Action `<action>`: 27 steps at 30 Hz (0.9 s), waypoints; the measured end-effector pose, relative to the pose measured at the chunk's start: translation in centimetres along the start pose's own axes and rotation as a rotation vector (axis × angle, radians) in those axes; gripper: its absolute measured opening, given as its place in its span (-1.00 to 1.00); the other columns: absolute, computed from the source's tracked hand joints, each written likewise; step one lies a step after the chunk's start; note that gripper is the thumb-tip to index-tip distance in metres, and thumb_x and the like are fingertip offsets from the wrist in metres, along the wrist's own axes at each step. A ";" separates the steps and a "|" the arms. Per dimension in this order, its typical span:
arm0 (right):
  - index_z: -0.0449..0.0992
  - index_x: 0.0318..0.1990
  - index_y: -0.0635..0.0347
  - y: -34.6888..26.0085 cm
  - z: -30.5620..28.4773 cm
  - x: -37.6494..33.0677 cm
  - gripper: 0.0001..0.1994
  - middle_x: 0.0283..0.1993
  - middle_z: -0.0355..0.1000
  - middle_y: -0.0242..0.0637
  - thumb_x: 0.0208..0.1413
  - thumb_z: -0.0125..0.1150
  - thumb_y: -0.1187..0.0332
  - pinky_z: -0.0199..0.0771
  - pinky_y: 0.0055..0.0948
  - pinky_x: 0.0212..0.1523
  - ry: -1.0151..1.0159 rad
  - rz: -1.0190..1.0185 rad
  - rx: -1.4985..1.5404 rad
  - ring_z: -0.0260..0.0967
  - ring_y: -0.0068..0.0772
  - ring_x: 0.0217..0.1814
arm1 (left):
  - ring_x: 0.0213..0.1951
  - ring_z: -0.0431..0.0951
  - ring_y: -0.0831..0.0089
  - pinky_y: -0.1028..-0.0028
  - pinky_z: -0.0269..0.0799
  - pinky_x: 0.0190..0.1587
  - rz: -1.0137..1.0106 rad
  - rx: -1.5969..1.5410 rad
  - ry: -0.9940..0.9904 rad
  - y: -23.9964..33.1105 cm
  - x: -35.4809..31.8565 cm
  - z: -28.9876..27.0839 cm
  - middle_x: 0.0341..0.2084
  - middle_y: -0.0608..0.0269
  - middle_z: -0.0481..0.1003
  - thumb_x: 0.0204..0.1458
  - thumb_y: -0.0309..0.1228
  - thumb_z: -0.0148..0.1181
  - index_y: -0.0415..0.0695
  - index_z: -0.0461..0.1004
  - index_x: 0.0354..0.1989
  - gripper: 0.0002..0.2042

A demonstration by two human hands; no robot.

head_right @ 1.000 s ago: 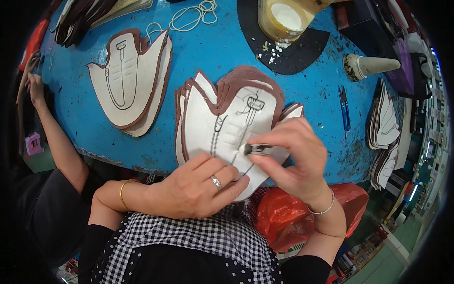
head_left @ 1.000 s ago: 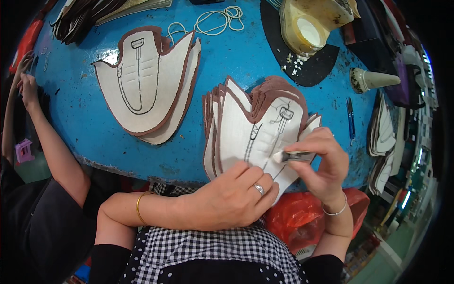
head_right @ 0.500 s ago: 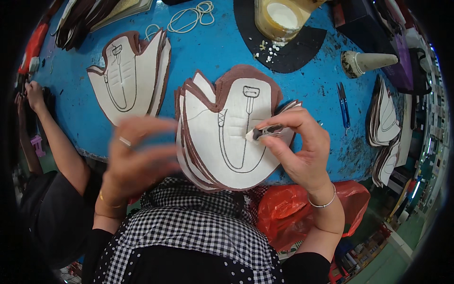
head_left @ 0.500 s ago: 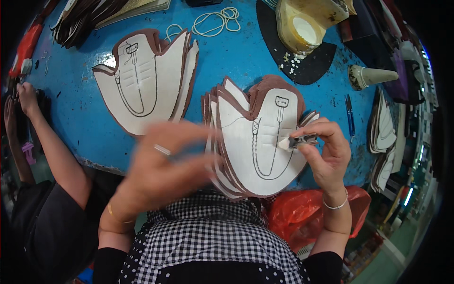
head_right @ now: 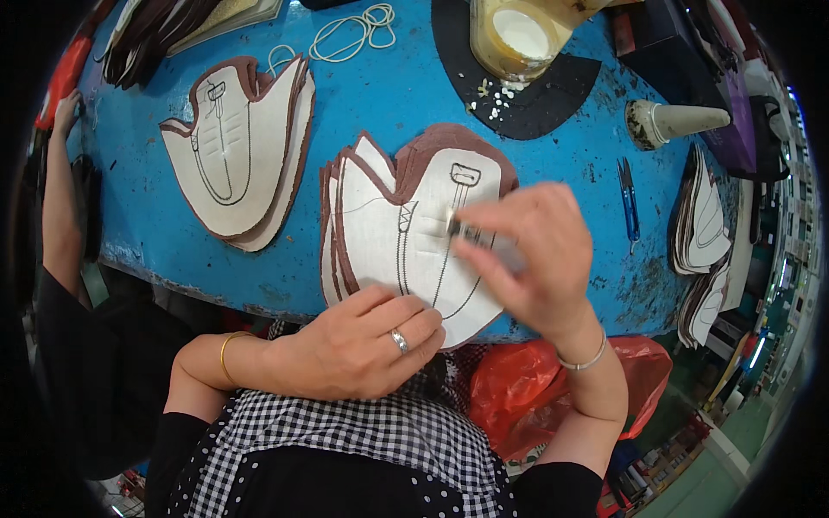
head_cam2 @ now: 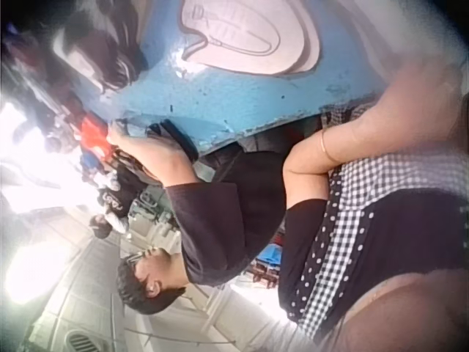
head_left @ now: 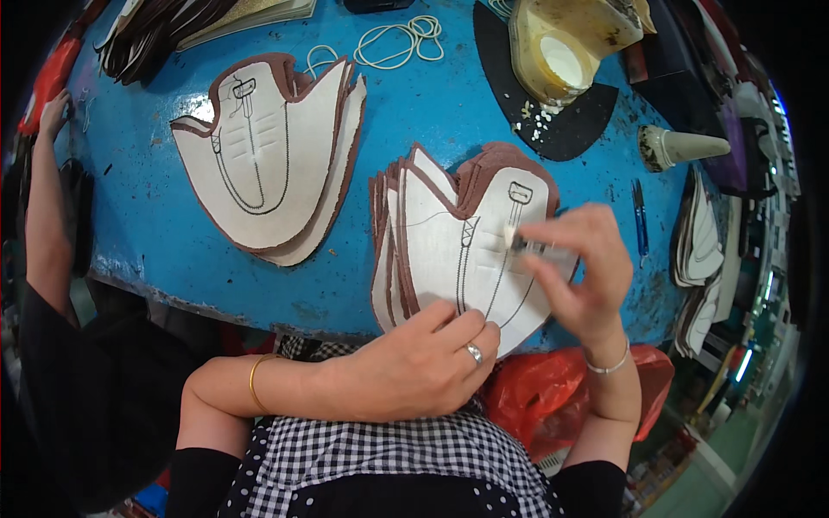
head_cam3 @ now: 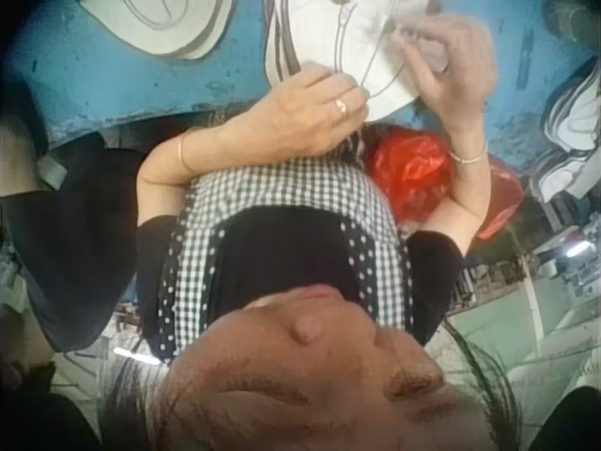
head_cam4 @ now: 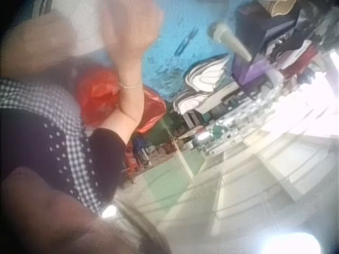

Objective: Applying glue to shoe upper components and attaching leather pieces to the tongue area.

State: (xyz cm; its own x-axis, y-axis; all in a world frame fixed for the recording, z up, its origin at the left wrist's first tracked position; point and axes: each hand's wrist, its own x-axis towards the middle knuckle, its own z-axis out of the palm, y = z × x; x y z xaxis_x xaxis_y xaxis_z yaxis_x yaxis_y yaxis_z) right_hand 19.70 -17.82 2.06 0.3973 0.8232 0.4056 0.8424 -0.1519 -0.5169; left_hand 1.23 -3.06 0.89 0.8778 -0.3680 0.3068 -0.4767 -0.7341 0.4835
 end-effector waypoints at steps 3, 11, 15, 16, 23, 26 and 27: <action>0.62 -0.22 0.09 -1.5 -0.7 -0.7 -0.71 -0.34 0.56 -0.41 -0.16 0.53 0.45 0.34 -0.38 -0.31 -0.145 -0.110 0.037 0.40 -0.39 -0.36 | -0.15 0.51 0.30 0.41 0.42 -0.20 0.004 0.090 -0.007 0.4 -0.1 0.0 -0.24 0.17 0.50 -0.05 -0.40 0.17 -0.26 0.59 -0.20 -0.74; 0.58 -0.17 0.24 6.3 -1.2 6.7 -0.88 -0.22 0.53 -0.45 0.19 0.32 0.44 0.34 -0.64 -0.25 0.406 0.295 0.337 0.36 -0.69 -0.27 | -0.41 0.39 0.51 0.45 0.34 -0.27 -0.012 0.115 0.332 -1.5 -1.1 -4.1 -0.48 0.46 0.35 -0.16 -0.38 0.23 -0.08 0.64 -0.20 -0.72; 0.61 -0.15 0.20 12.9 -1.1 9.0 -0.81 -0.29 0.43 -0.52 0.14 0.39 0.34 0.31 -0.61 -0.28 0.407 0.336 0.147 0.24 -0.69 -0.34 | -0.47 0.33 0.43 0.32 0.34 -0.27 -0.234 0.297 0.504 -2.0 -3.7 -8.7 -0.52 0.45 0.28 -0.29 -0.40 0.38 0.02 0.61 -0.29 -0.72; 0.61 -0.15 0.20 13.0 -1.0 9.4 -0.81 -0.29 0.43 -0.52 0.14 0.39 0.34 0.31 -0.61 -0.28 0.411 0.330 0.149 0.24 -0.69 -0.34 | -0.48 0.33 0.41 0.29 0.34 -0.27 -0.275 0.378 0.590 -2.9 -4.7 -8.7 -0.49 0.41 0.32 -0.28 -0.40 0.39 -0.02 0.58 -0.31 -0.73; 0.62 -0.19 0.20 11.5 -1.0 8.8 -0.82 -0.29 0.43 -0.47 0.08 0.41 0.35 0.33 -0.55 -0.26 0.284 0.243 -0.131 0.25 -0.59 -0.32 | -0.16 0.49 0.25 0.28 0.37 -0.10 -0.520 0.249 0.315 -7.0 -7.2 -6.4 -0.27 0.29 0.53 -0.30 -0.48 0.47 -0.02 0.62 -0.09 -0.54; 0.61 -0.17 0.22 10.3 -2.3 7.5 -0.83 -0.24 0.49 -0.46 0.12 0.38 0.37 0.36 -0.57 -0.22 0.312 0.323 0.033 0.31 -0.62 -0.27 | -0.16 0.58 0.30 0.33 0.40 -0.16 -0.220 -0.052 0.273 -4.8 -5.2 -4.3 -0.20 0.28 0.59 -0.14 -0.39 0.44 0.00 0.63 -0.12 -0.67; 0.59 -0.15 0.24 9.6 -2.6 6.9 -0.83 -0.20 0.52 -0.45 0.15 0.36 0.38 0.38 -0.59 -0.20 0.353 0.395 0.224 0.35 -0.64 -0.24 | -0.12 0.58 0.31 0.34 0.41 -0.16 -0.130 -0.154 0.237 -4.1 -4.7 -2.9 -0.16 0.27 0.58 -0.09 -0.36 0.42 -0.01 0.62 -0.10 -0.68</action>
State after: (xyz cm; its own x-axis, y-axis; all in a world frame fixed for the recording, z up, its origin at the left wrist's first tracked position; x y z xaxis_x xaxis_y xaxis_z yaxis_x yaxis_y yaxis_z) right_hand 31.49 -15.04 1.89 0.7958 0.4895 0.3566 0.5234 -0.2596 -0.8116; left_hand -1.07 3.32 -0.20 0.9051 -0.1194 0.4080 -0.3782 -0.6644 0.6446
